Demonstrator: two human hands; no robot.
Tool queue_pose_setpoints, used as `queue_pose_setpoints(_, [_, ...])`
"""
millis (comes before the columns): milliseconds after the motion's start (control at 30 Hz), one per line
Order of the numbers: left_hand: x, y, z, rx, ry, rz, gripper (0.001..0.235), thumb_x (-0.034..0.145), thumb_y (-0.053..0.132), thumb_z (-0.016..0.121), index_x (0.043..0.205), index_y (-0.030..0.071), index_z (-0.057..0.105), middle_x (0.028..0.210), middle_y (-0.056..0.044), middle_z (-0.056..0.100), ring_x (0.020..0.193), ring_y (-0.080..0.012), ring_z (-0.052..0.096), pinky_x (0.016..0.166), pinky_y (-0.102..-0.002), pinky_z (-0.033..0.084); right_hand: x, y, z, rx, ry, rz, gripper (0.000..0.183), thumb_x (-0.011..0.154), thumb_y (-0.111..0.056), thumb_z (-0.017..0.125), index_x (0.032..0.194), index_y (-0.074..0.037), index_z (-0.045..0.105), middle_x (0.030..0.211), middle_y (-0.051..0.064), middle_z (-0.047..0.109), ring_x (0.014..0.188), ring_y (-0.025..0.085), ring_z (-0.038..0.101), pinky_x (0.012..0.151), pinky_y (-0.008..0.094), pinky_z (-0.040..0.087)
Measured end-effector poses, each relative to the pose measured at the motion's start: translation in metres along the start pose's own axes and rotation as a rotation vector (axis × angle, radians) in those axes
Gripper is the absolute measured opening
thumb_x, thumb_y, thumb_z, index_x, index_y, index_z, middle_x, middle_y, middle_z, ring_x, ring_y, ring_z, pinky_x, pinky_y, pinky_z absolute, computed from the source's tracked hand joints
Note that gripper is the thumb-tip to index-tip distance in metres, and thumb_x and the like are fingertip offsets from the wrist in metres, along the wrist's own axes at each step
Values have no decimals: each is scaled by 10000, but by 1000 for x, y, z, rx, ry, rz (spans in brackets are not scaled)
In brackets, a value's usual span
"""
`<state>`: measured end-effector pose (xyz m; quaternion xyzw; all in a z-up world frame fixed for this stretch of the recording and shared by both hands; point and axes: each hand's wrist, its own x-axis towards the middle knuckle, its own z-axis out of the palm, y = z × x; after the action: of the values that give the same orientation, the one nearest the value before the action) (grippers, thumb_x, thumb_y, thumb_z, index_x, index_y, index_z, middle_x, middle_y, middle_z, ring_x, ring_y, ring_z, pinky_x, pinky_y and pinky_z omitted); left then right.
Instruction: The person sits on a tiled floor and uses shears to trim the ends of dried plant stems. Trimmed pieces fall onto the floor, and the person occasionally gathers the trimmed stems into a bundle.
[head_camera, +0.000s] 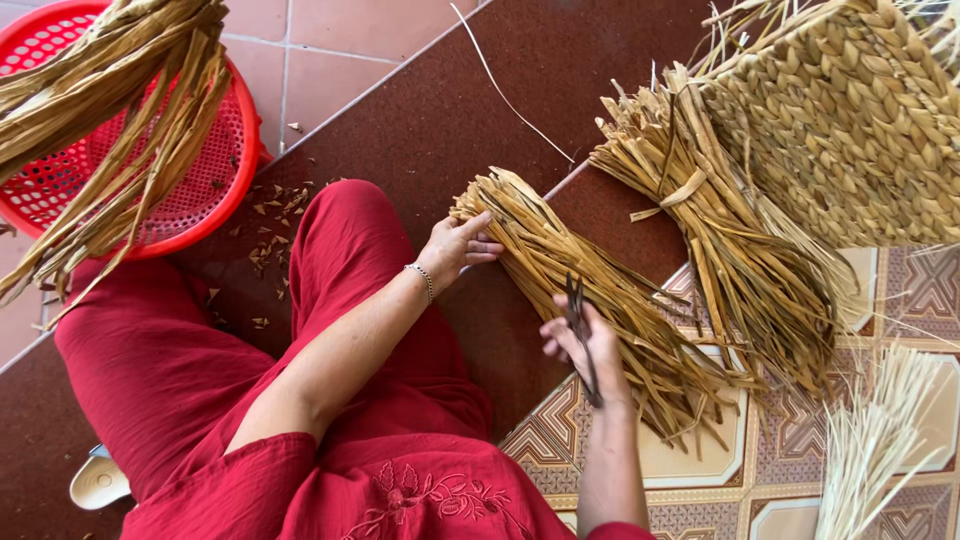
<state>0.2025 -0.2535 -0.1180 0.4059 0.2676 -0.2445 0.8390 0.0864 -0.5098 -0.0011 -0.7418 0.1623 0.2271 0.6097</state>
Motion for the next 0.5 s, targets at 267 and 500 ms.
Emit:
queue_pose_setpoints(267, [-19,-2,-27,112,2,60,617,936,126,642,1451,104,302,1166,-190,666,842,-274,747,725,-371,636,87,45,26,180,205,-112,366,954,-287,733,1245,-85,642,966,116,783,753,126,741,554,219,462])
queue_pose_setpoints(500, [6,-15,-12,193,14,332,717,887,-80,665,1526,52,366,1267,-181,626,898,-180,731,788,-309,626,72,45,31,76,197,-56,363,941,-262,769,1241,-78,683,860,128,724,636,136,649,529,234,424])
